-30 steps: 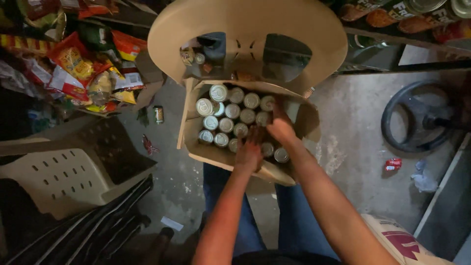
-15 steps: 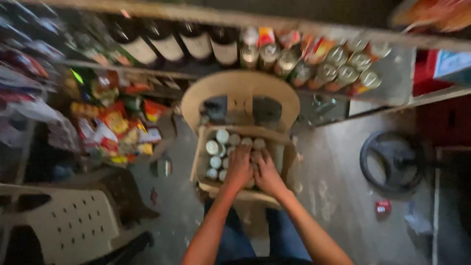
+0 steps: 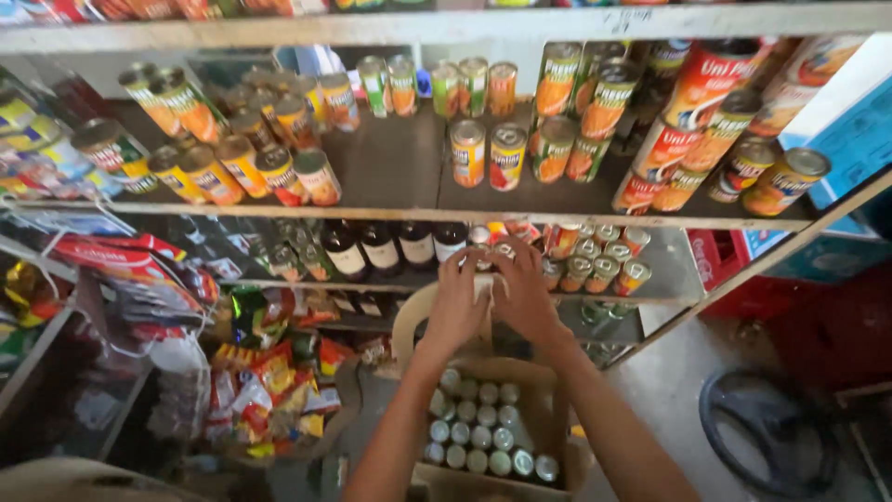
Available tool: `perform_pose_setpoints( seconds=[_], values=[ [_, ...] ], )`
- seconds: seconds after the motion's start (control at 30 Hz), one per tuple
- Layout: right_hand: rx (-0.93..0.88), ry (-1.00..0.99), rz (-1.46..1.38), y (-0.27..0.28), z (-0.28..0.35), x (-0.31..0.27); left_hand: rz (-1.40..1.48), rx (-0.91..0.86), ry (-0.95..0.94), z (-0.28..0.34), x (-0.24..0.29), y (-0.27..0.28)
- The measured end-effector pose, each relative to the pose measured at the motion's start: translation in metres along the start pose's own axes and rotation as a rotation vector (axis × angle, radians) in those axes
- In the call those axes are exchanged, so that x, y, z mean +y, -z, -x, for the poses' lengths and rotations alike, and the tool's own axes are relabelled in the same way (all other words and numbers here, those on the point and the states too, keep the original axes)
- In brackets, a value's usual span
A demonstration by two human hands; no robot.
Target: The person is taking canned food items from a retail shelf and placing them into a cardboard box.
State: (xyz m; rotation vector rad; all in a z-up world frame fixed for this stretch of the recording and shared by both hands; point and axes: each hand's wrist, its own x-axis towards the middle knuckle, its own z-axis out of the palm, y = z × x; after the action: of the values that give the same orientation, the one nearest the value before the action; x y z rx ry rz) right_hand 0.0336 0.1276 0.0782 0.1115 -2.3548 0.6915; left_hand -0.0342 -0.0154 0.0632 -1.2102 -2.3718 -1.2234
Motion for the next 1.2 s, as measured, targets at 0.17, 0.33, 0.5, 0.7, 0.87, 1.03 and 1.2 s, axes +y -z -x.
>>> perform_pose_setpoints(
  seconds=[0.17,0.33,0.5,0.7,0.87,1.03,1.2],
  values=[
    [0.095,0.04,0.067,0.021,-0.058,0.001,0.053,0.064,-0.071,-0.059,0.019,0.016],
    [0.192,0.056,0.161,0.023,-0.102,0.025,0.014,0.07,-0.124,-0.09,-0.002,-0.006],
    [0.241,0.017,0.324,0.02,-0.123,0.043,-0.12,-0.062,-0.132,-0.092,-0.044,-0.049],
    [0.283,-0.112,0.147,0.018,-0.107,0.047,-0.054,-0.031,-0.146,-0.081,-0.038,-0.044],
    [0.271,-0.124,-0.016,0.024,-0.065,0.038,0.19,0.092,-0.136,-0.073,-0.014,-0.031],
    [0.332,-0.128,-0.136,0.031,-0.015,0.017,0.287,0.19,-0.1,-0.061,0.028,-0.017],
    [0.165,-0.227,-0.408,0.04,0.04,0.002,0.286,0.038,0.064,-0.001,0.014,-0.053]
  ],
)
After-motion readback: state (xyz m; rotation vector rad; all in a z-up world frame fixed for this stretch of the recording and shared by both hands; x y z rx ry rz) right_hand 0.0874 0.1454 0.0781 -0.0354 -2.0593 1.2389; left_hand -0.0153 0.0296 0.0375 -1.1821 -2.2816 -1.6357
